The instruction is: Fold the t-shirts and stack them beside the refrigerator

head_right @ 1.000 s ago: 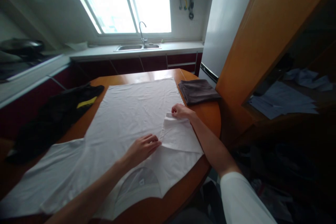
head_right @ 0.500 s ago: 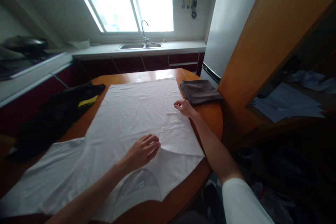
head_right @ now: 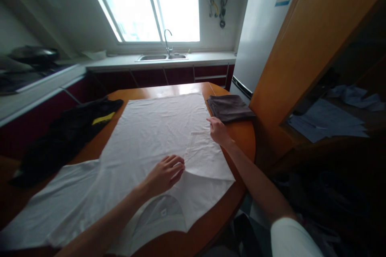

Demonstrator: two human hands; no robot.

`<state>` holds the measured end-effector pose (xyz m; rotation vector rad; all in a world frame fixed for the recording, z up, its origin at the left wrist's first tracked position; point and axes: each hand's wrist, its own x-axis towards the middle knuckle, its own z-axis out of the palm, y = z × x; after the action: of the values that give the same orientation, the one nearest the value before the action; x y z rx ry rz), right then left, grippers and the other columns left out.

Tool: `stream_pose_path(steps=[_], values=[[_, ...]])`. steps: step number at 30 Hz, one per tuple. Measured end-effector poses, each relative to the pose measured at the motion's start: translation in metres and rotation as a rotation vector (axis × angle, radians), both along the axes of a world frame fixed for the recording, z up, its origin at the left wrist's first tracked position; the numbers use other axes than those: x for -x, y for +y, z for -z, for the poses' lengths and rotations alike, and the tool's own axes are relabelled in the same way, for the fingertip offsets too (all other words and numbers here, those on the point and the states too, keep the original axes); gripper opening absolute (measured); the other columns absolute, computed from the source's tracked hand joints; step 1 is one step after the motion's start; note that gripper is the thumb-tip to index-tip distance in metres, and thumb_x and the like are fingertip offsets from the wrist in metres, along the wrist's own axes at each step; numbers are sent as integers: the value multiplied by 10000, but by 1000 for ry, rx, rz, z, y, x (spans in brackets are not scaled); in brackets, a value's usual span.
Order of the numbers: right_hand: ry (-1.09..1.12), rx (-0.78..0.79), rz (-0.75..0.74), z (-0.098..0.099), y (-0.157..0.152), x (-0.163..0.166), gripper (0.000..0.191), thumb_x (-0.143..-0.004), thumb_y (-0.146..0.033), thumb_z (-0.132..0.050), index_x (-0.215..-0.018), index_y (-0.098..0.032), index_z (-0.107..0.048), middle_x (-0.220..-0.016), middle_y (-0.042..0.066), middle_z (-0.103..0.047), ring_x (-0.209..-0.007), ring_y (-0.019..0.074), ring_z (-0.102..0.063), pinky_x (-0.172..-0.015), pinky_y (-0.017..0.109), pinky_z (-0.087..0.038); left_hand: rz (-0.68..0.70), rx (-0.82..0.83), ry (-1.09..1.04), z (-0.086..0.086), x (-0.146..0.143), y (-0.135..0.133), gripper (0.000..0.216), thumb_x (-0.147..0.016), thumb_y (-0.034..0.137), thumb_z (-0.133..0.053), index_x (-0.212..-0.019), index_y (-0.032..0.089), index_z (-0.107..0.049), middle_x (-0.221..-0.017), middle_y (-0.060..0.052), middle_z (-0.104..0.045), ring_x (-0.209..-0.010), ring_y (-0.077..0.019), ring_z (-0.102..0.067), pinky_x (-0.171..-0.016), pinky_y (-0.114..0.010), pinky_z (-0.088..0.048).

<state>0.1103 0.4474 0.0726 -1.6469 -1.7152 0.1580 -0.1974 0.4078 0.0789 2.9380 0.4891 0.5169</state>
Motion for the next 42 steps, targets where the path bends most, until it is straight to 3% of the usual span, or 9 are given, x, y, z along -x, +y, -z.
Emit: stream_pose_path(steps=[3,6,15,22,28,34,39,42], values=[[-248,218,-47,20,-22,21,583,-1013,-369,-378,-1537,-116,-414,-1612,164,-358,-1515,274,-280,-1233,488,-205,7,-2,-18,-1,-1,0,163,-955,121,-487,-958,185,-637,-1038,-80,-679,-967,-204,-607,-864,-368,-472],[-345,385,-91,32,-30,27,697,-1025,-521,-326,-1593,-119,-286,-1668,154,-193,-1557,287,-134,-1238,552,-118,26,1,-30,-1,-2,0,156,-947,114,-492,-963,178,-634,-1027,-77,-680,-967,-204,-605,-860,-367,-474],[-79,144,80,10,1,-1,615,-1053,-407,-208,-1579,-109,-323,-1643,163,-282,-1539,243,-223,-1232,469,-207,29,55,9,5,1,1,120,-972,185,-521,-970,196,-640,-1091,-81,-677,-1023,-205,-610,-908,-359,-458],[-331,330,-7,34,-7,15,659,-1046,-494,-287,-1580,-109,-316,-1652,169,-245,-1547,286,-181,-1238,533,-131,47,119,0,-1,2,1,179,-1011,236,-491,-939,202,-651,-1043,-71,-695,-989,-191,-617,-896,-340,-456],[-215,168,148,30,-3,6,644,-1061,-438,-182,-1595,-86,-255,-1664,166,-214,-1550,261,-173,-1234,502,-168,-24,127,-43,6,4,4,199,-1027,226,-463,-1091,203,-650,-1056,-71,-708,-975,-199,-632,-894,-356,-459],[-304,347,-16,36,-10,11,654,-1048,-477,-276,-1583,-101,-299,-1658,170,-227,-1550,282,-169,-1230,549,-145,-10,143,-34,9,3,4,185,-1013,220,-497,-971,208,-677,-1048,-65,-701,-960,-189,-632,-894,-347,-468],[-230,209,81,23,-20,7,646,-1058,-473,-212,-1604,-129,-254,-1667,152,-209,-1551,265,-170,-1232,532,-157,-11,149,-43,11,3,5,188,-1012,222,-500,-964,207,-681,-1046,-61,-699,-960,-189,-630,-897,-349,-470],[-269,213,11,24,-35,14,677,-1052,-516,-224,-1605,-124,-252,-1668,151,-202,-1554,264,-156,-1238,524,-141,-12,154,-50,12,3,6,183,-1009,219,-507,-946,203,-678,-1027,-57,-699,-951,-189,-627,-893,-344,-474]])
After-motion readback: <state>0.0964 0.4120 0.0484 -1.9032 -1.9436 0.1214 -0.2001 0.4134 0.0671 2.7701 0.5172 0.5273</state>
